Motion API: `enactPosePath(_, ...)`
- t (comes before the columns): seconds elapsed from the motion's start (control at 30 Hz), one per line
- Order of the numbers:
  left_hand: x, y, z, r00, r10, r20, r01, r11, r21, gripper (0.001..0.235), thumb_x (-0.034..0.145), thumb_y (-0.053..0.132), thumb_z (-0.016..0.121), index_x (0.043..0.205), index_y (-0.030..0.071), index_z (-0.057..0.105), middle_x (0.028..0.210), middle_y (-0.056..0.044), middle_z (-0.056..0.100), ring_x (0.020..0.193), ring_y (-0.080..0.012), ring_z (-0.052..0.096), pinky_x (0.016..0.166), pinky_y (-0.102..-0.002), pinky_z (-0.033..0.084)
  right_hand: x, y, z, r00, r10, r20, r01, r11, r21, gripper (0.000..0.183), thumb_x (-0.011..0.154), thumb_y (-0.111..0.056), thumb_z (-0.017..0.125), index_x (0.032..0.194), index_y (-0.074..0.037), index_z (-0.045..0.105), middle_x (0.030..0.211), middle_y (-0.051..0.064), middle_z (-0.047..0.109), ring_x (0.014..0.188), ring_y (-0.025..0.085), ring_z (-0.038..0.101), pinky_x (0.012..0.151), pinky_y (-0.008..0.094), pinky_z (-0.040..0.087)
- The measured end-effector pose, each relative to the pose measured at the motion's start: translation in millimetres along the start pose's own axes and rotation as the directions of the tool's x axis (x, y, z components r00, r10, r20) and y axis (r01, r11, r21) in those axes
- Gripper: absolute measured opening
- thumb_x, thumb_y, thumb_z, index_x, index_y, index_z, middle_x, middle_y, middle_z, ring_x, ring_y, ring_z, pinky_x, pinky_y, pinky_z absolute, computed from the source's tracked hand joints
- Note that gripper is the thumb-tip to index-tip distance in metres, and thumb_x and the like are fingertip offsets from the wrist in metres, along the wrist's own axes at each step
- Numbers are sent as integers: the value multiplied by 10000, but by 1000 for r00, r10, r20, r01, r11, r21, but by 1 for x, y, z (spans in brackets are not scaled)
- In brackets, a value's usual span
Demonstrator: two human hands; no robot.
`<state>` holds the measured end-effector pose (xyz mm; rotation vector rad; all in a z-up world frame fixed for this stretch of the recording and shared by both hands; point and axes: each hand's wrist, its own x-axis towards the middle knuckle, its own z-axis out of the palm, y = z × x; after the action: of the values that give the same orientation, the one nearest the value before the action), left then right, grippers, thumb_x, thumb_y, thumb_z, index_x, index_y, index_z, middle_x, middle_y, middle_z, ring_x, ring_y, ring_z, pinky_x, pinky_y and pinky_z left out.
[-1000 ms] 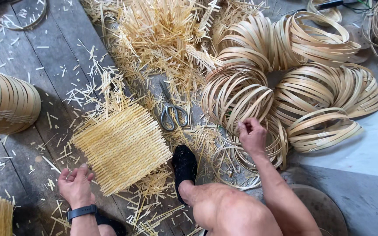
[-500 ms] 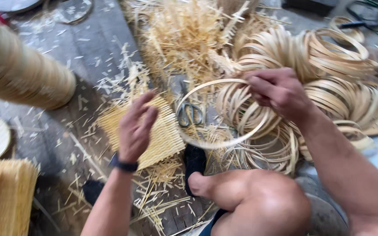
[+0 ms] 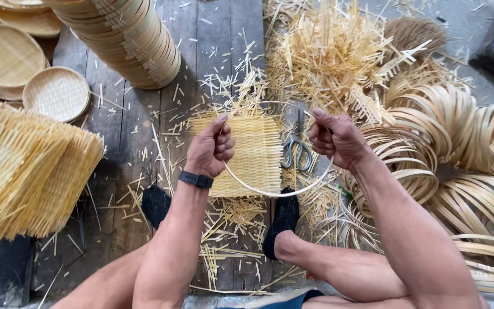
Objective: The person trims excess bamboo strips from a round woven basket using shears, then places the finished basket into a stack. The person repeats this process with additional baskets, cutting the protruding strips flush with the rim and stacking each completed unit.
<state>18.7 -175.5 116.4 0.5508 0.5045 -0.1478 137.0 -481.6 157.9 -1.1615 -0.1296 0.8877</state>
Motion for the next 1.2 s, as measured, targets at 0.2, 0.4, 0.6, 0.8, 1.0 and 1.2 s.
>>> enactPosePath(0.2,0,9,-23,995,-23,-100,30,997,74,305,943,335,732,856,61,627,578,57,438,478,-51,368,383,-199,260,17,33,1,994,-12,-109,6,999,-52,401,1014,-373,610,901,-10,739,608,-8,542,524,101,476,476,240,405)
enactPosePath(0.4,16,-13,-80,910,232,-342,-198,971,131,196,877,177,753,1001,76,641,730,-19,650,573,-95,557,471,-229,425,39,87,8,919,-131,-372,-50,898,-438,217,831,-147,779,1015,-64,700,835,36,747,709,120,669,601,323,575)
enactPosePath(0.6,47,-45,-155,685,658,-312,-58,476,877,243,772,16,755,1008,52,799,838,-75,752,692,-155,686,643,-287,571,88,162,3,864,-272,-424,-192,601,-776,304,782,-131,852,1060,-42,768,877,72,768,745,125,706,728,301,594)
enactPosePath(0.8,59,-51,-201,714,676,-178,112,141,984,344,701,55,865,1032,117,799,817,-92,771,713,-195,719,715,-314,565,105,197,2,821,-219,-528,-300,621,-724,323,848,-106,773,1169,-146,792,835,66,785,725,154,711,729,295,576)
enactPosePath(1.0,67,-51,-203,696,617,-367,201,323,925,326,711,63,867,1027,127,816,850,-52,798,739,-143,751,730,-276,577,102,194,3,818,-323,-476,-230,575,-785,246,831,-145,816,1075,-175,817,930,72,799,796,151,748,807,293,573)
enactPosePath(1.2,59,-51,-211,731,558,-393,181,397,900,272,743,38,853,1009,81,816,897,-50,806,781,-119,750,763,-274,600,97,196,5,792,-287,-539,-314,565,-763,209,817,-182,841,1025,-187,823,897,60,795,788,162,751,812,298,575)
